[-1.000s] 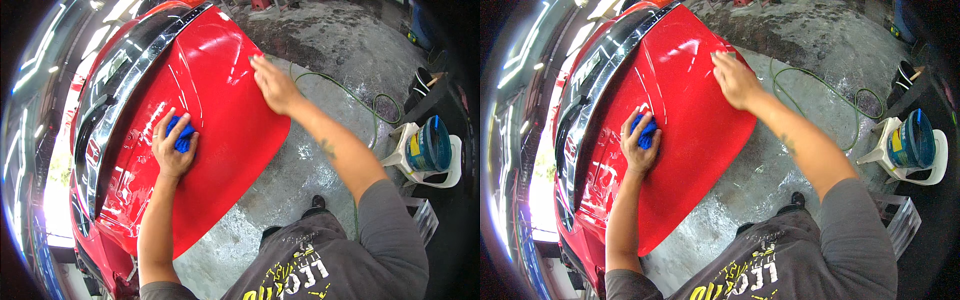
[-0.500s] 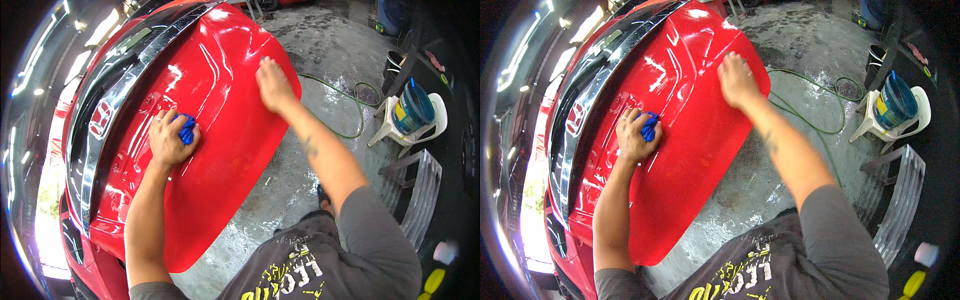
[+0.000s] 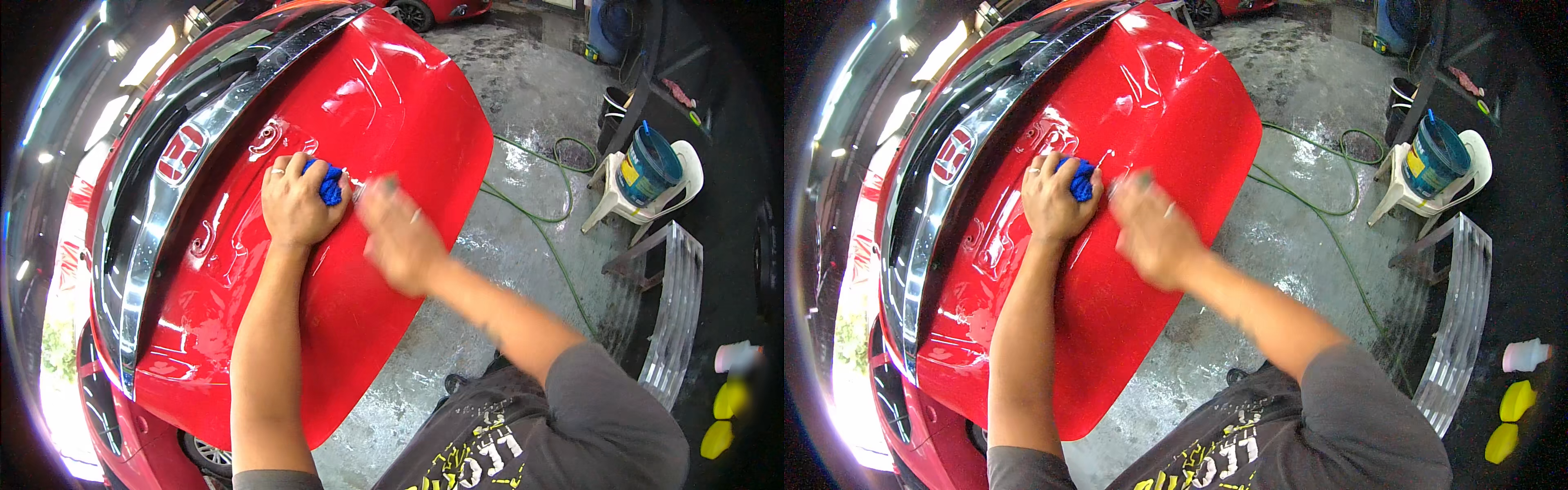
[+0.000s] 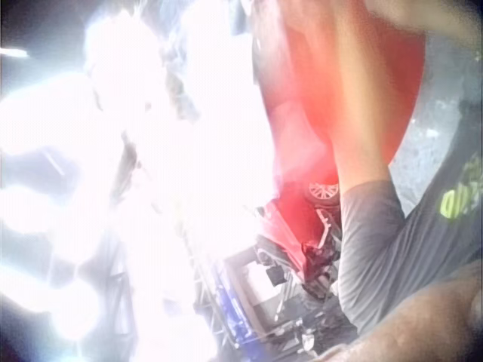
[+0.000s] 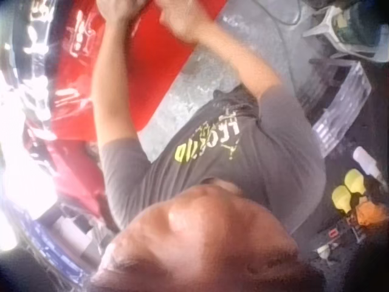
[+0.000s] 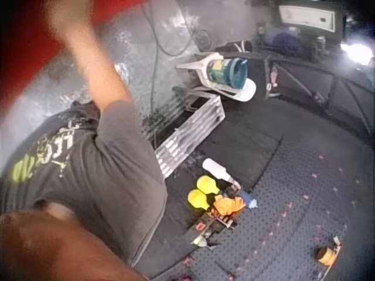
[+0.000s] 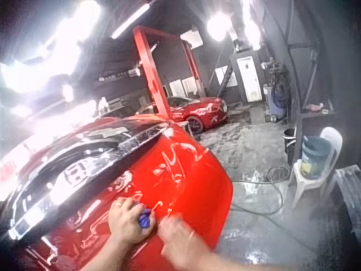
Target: The person uses a blue cloth and a small abrasive pad to rub the rear trunk lid of a red car. They repeatedly wipe the surface in circular and linear motions, occasionally dipping the cloth into a bucket of water to wet it before resuming polishing.
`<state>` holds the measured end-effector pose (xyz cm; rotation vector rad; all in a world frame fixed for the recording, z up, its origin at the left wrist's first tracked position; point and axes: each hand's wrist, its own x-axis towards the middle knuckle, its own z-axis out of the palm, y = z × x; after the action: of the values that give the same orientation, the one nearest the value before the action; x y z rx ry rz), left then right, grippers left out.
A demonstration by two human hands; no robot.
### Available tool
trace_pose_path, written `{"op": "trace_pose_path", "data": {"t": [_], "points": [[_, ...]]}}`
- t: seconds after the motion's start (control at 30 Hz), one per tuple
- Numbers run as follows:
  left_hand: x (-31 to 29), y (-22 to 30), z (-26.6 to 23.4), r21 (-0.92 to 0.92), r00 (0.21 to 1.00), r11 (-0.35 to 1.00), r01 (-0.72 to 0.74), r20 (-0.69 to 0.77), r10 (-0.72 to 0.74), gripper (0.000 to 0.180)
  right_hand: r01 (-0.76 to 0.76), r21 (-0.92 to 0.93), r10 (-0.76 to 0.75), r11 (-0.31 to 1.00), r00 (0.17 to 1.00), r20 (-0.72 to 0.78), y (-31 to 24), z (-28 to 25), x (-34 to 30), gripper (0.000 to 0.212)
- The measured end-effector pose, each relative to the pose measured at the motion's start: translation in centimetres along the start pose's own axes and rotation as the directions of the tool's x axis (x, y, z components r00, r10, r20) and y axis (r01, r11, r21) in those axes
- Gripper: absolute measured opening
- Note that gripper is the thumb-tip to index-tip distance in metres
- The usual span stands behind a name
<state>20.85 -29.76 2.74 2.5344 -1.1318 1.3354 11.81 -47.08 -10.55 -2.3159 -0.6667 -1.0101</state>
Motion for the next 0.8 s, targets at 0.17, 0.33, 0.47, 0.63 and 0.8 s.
{"op": "trace_pose_path", "data": {"t": [0.17,0.33,0.47,0.63,0.8], "points": [[2.0,1.6,1.6,-0.034,0.999,0.998,-0.043,-0.028,0.042,0.030,-0.442,-0.054,0.410,0.896,0.866,-0.288,15.6,-2.1,6.5,0.057],[0.4,0.3,0.9,0.001,1.000,1.000,0.007,0.011,-0.007,0.030,-0.122,0.087,0.121,0.989,0.992,0.023,-6.0,0.9,-1.9,0.076],[0.3,0.3,-0.3,0.013,0.994,0.999,0.052,0.095,-0.053,0.030,-0.123,-0.094,0.122,0.988,0.992,-0.013,-1.0,0.4,-1.7,0.072],[1.7,1.6,1.3,-0.023,0.996,0.999,0.021,0.084,-0.019,0.030,-0.656,0.104,0.664,0.748,0.734,-0.143,12.3,-1.2,0.0,0.070],[0.4,0.5,0.4,0.027,0.999,1.000,0.008,0.032,-0.009,0.029,-0.313,0.200,0.289,0.928,0.947,0.139,-9.7,1.0,-11.3,0.079]]}}
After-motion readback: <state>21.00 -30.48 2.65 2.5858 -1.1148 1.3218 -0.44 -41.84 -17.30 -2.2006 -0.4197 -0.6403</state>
